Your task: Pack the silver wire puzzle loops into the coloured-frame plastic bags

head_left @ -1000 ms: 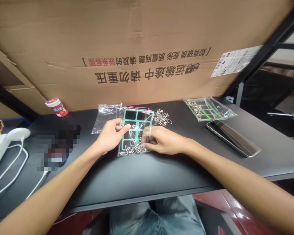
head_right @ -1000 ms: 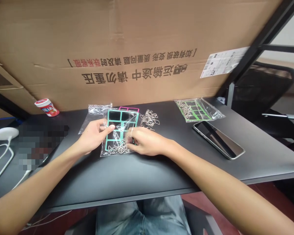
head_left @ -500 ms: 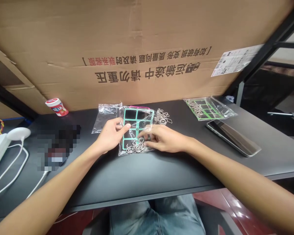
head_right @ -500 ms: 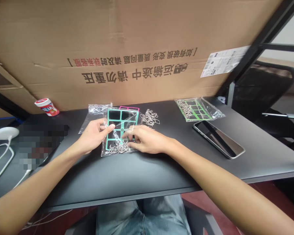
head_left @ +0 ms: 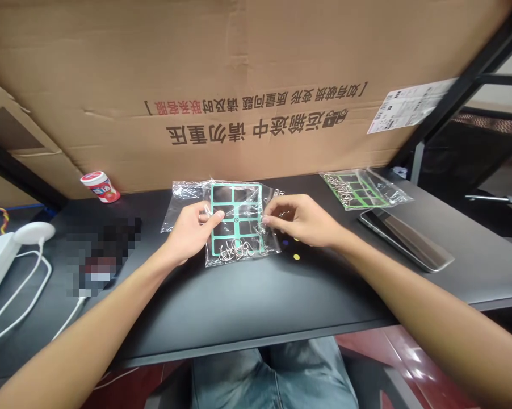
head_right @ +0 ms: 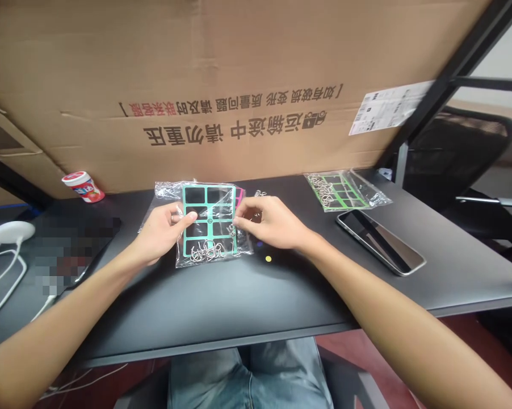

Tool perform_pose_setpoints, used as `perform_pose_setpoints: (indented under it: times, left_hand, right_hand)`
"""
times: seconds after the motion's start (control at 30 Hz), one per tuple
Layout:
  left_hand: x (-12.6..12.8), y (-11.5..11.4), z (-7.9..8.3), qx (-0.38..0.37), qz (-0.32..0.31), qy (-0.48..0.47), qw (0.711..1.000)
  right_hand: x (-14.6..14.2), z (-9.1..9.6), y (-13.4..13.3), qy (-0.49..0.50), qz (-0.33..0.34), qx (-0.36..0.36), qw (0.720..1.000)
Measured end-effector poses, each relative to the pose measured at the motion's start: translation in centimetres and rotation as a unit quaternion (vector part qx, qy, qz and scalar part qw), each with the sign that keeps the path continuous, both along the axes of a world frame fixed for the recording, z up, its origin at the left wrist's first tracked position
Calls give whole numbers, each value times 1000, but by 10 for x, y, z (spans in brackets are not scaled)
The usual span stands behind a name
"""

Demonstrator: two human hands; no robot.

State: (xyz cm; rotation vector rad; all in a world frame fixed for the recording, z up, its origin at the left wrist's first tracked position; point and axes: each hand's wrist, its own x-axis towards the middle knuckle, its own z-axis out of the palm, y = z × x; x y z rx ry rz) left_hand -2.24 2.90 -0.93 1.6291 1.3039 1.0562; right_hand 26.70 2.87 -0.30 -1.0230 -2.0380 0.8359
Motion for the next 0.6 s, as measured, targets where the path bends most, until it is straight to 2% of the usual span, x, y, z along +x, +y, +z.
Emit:
perform_pose_setpoints:
  times: [0.07,0.17,0.27,0.37,0.47,0.53,0.6]
  left_hand:
    - [-2,1,-1,-15,-13,30,999]
    - [-5,2,-3,-11,-14,47,999]
    - [-6,3,-3,-4,-11,56,998]
    - [-6,4,-3,-2,-7,54,999]
    - [-6,4,-3,2,-5,55,998]
    - [-7,4,-3,7,-3,60,998]
    - [-7,4,-3,8,-1,62,998]
  right_hand:
    - [6,0,5,40,-23,-22,999]
    - [11,-2,11,98,-23,-61,993]
    - [14,-4,15,101,-35,-63,992]
    - [17,-6,18,38,-124,20,991]
    - [22,-5,20,-56,-200,132,969]
    - [23,-3,19,-93,-166,138,972]
    - [23,0,16,-123,-77,87,986]
